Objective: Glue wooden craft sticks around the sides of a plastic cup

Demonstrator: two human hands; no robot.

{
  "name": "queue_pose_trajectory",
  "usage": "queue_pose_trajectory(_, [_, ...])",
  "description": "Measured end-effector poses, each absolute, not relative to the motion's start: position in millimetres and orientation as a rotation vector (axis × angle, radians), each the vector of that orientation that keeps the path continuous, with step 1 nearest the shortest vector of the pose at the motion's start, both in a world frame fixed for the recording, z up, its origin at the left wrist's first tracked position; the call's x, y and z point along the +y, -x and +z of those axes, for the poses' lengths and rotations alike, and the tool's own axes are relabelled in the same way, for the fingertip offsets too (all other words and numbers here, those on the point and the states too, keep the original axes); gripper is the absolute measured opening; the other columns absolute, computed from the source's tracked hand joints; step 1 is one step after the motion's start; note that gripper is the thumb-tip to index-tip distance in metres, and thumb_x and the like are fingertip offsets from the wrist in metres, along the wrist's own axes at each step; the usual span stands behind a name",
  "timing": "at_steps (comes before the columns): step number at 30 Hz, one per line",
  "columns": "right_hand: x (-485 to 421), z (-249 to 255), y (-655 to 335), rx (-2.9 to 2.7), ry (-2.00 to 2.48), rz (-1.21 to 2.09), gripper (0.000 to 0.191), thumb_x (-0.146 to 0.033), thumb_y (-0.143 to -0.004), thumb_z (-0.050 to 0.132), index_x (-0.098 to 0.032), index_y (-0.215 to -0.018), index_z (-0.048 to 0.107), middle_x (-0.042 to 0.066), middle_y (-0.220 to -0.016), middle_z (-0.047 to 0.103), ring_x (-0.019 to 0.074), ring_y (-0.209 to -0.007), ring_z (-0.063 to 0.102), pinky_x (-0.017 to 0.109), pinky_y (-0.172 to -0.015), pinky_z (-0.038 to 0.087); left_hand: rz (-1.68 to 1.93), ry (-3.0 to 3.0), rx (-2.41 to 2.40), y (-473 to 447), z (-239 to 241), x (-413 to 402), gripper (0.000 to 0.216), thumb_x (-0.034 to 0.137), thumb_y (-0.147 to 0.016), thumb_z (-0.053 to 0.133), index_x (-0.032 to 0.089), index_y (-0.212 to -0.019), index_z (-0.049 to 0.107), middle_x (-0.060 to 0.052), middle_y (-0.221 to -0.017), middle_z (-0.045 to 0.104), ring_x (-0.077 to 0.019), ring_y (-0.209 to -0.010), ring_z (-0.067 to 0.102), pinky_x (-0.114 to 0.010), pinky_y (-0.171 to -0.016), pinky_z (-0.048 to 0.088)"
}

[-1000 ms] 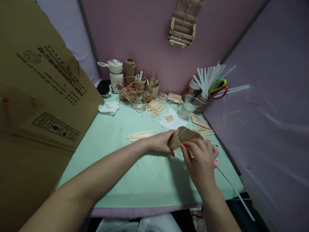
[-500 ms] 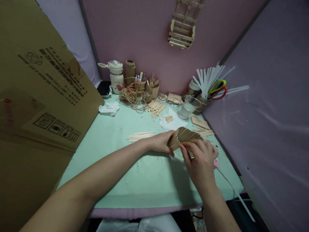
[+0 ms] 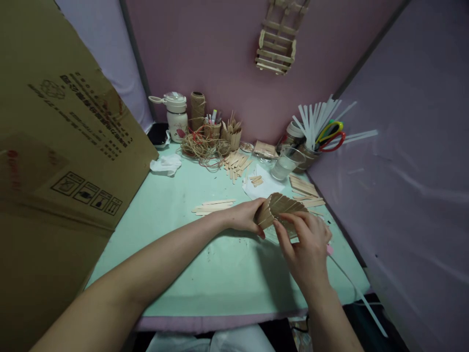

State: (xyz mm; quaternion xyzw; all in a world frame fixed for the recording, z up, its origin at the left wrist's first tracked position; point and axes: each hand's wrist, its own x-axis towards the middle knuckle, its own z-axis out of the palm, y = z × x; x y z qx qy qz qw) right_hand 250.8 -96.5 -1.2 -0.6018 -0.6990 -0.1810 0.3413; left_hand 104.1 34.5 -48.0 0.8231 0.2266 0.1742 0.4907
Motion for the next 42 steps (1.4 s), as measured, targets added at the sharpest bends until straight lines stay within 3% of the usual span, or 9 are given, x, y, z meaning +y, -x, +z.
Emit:
queue_pose_trajectory(8, [-114,-31,-255,-1.387,1.509,-0.312,0.045,-0.039,-0.087,0.066,-0.019,-0.126,0.054,0.015,-0.118,0.053,0.0300,-0.116,0.051,0.048,-0.091,0.046,0.422,-2.005,0.538,-104,-54,36,0.104,0.034,-0.053,0.091,0.016,-0.142,0.039,-0.014,-0.140,0.054,-0.0337,-0.128,0.052,-0.040,-0.103,0.045])
queue_pose_trajectory(14, [-121,-68,-264,-1.208,1.535,-0.099,0.076,-0.041,-0.082,0.069,-0.021,-0.147,0.034,0.019,-0.144,0.038,0.0339,-0.129,0.044,0.055,-0.100,0.042,0.513,-1.878,0.465,-103,-56,41,0.108,0.028,-0.052,0.091,0.016,-0.146,0.037,-0.015,-0.146,0.050,-0.0331,-0.137,0.045,-0.040,-0.112,0.037])
queue_pose_trajectory(17, [-121,-79,-266,-1.196,1.539,0.085,0.081,-0.040,-0.084,0.068,-0.023,-0.151,0.027,0.018,-0.150,0.038,0.0324,-0.134,0.043,0.057,-0.107,0.036,0.499,-1.828,0.435,-102,-54,42,0.102,0.025,-0.052,0.090,0.016,-0.142,0.043,-0.013,-0.142,0.054,-0.0331,-0.135,0.047,-0.040,-0.112,0.038])
queue_pose_trajectory(20, [-122,-72,-264,-1.196,1.555,0.041,0.082,-0.040,-0.083,0.069,-0.024,-0.151,0.027,0.018,-0.148,0.039,0.0321,-0.135,0.041,0.055,-0.103,0.040,0.482,-1.843,0.460,-102,-51,41,0.098,0.023,-0.052,0.090,0.015,-0.139,0.046,-0.014,-0.140,0.056,-0.0337,-0.133,0.049,-0.041,-0.110,0.039])
queue_pose_trajectory(23, [-121,-49,-260,-1.300,1.516,-0.217,0.069,-0.037,-0.081,0.073,-0.022,-0.141,0.043,0.018,-0.135,0.048,0.0333,-0.127,0.046,0.049,-0.091,0.046,0.482,-1.855,0.482,-101,-49,41,0.098,0.022,-0.051,0.090,0.016,-0.139,0.047,-0.013,-0.139,0.057,-0.0342,-0.133,0.049,-0.042,-0.110,0.039])
queue_pose_trajectory(26, [-114,-23,-256,-1.541,1.438,-0.302,0.029,-0.031,-0.088,0.066,-0.023,-0.116,0.060,0.010,-0.110,0.061,0.0262,-0.107,0.056,0.044,-0.091,0.043,0.493,-1.857,0.480,-101,-49,40,0.098,0.022,-0.051,0.090,0.018,-0.140,0.047,-0.012,-0.138,0.058,-0.0344,-0.132,0.050,-0.044,-0.110,0.039])
queue_pose_trajectory(28, [-107,-13,-253,-1.648,1.446,-0.304,0.014,-0.030,-0.093,0.061,-0.024,-0.105,0.064,0.006,-0.100,0.063,0.0227,-0.097,0.057,0.041,-0.089,0.040,0.495,-1.866,0.479,-102,-49,40,0.097,0.023,-0.052,0.089,0.018,-0.139,0.047,-0.012,-0.139,0.057,-0.0339,-0.130,0.051,-0.043,-0.108,0.040])
queue_pose_trajectory(34, [-94,-10,-246,-1.714,1.533,-0.329,0.016,-0.033,-0.098,0.055,-0.024,-0.093,0.067,0.002,-0.090,0.067,0.0210,-0.090,0.056,0.039,-0.089,0.030,0.492,-1.881,0.484,-102,-48,39,0.093,0.025,-0.053,0.090,0.016,-0.136,0.049,-0.012,-0.136,0.058,-0.0318,-0.126,0.054,-0.039,-0.105,0.043])
queue_pose_trajectory(42, [-93,-11,-248,-1.739,1.521,-0.350,0.018,-0.030,-0.098,0.054,-0.022,-0.086,0.065,0.001,-0.083,0.068,0.0195,-0.083,0.057,0.037,-0.085,0.030,0.490,-1.877,0.491,-102,-49,38,0.095,0.026,-0.052,0.091,0.017,-0.136,0.048,-0.012,-0.136,0.058,-0.0313,-0.127,0.053,-0.039,-0.106,0.042])
